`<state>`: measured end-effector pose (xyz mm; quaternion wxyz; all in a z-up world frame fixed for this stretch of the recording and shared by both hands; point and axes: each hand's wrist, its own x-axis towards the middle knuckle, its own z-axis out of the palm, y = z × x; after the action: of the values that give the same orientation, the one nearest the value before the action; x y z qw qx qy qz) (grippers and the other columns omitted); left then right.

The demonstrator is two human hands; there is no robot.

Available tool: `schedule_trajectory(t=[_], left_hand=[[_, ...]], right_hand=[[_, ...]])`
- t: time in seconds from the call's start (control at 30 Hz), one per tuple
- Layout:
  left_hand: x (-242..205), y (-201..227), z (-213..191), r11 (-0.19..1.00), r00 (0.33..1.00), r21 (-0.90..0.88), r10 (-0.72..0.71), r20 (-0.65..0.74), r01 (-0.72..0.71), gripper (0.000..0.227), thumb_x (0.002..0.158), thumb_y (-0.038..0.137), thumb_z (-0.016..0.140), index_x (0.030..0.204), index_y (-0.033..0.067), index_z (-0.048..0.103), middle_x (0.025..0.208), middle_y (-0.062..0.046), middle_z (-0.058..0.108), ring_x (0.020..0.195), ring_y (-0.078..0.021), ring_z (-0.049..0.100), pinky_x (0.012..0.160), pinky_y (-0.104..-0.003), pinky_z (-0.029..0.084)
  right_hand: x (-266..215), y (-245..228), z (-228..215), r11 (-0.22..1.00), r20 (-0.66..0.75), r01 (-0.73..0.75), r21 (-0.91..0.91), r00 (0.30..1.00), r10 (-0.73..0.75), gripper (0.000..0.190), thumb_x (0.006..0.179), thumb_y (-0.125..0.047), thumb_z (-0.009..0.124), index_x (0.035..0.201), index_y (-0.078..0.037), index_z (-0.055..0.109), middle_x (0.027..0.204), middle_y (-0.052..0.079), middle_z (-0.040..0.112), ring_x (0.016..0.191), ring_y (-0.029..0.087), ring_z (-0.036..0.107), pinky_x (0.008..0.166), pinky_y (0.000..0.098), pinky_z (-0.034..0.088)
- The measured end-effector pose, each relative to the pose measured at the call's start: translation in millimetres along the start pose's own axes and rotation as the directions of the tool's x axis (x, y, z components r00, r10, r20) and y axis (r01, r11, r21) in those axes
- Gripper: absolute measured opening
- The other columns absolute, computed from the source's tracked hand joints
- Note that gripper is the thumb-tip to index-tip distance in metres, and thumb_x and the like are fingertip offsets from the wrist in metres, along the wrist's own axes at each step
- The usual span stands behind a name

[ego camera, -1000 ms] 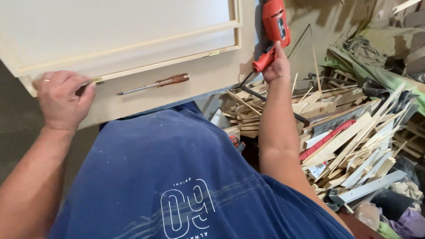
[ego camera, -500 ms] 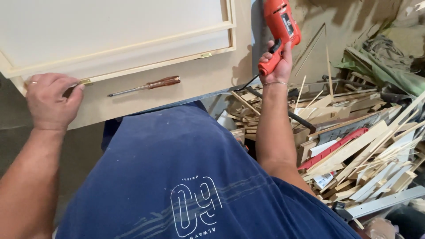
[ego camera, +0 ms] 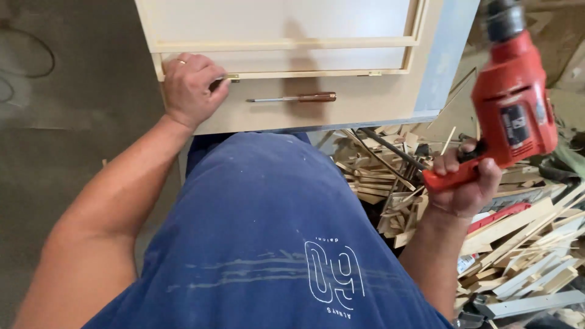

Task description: Installing a metal hinge onto a wooden frame using a manual screwdriver and a power drill.

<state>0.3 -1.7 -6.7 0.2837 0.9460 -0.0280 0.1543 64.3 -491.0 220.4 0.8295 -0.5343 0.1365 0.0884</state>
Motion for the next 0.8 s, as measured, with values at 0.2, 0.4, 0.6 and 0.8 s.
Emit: schedule_trajectory(t=[0.2,0.4,0.6,0.8], left_hand=[[2,2,0,1.000,0.998,0.016,0.007,-0.059,-0.007,0.007,0.084,0.029,0.079,0.085,0.0237,0.074,0.087,0.005,0.068,0.080,-0.0226,0.058,0.075,-0.041,0.039],[5,0,-2,0.998,0.996,-0.058,0.006,-0.090,-0.011,0.003,0.084,0.022,0.074,0.083,0.0195,0.073,0.088,0.001,0.067,0.080,-0.0244,0.058,0.070,-0.039,0.042],[2,-2,2,0.996,0.996,-0.084,-0.014,-0.089,0.006,0.006,0.083,0.022,0.076,0.083,0.0184,0.071,0.088,0.000,0.067,0.080,-0.0261,0.057,0.067,-0.041,0.042],[2,-3,6,0.998,0.992,-0.069,-0.003,-0.123,-0.005,0.006,0.081,0.022,0.074,0.082,0.0189,0.070,0.083,0.000,0.064,0.076,-0.0252,0.056,0.067,-0.039,0.041]], right_hand=[[-54,7,152,0.771,-0.117,-0.054,-0.635,0.993,-0.027,0.051,0.085,-0.011,0.057,0.134,-0.002,0.045,0.097,0.013,0.065,0.053,0.014,0.058,0.044,0.0246,0.054],[-62,31,190,0.703,-0.104,-0.165,-0.692,0.986,0.129,0.053,0.082,-0.009,0.063,0.132,0.000,0.047,0.095,0.018,0.065,0.048,0.021,0.057,0.038,0.0296,0.054],[-61,37,228,0.514,-0.100,-0.182,-0.838,0.978,0.184,0.053,0.080,-0.001,0.056,0.132,0.002,0.046,0.099,0.022,0.066,0.046,0.019,0.054,0.034,0.0297,0.046],[-59,39,260,0.457,-0.057,-0.196,-0.868,0.952,0.299,0.056,0.080,0.000,0.057,0.136,0.001,0.048,0.092,0.017,0.067,0.045,0.014,0.049,0.035,0.0248,0.041]])
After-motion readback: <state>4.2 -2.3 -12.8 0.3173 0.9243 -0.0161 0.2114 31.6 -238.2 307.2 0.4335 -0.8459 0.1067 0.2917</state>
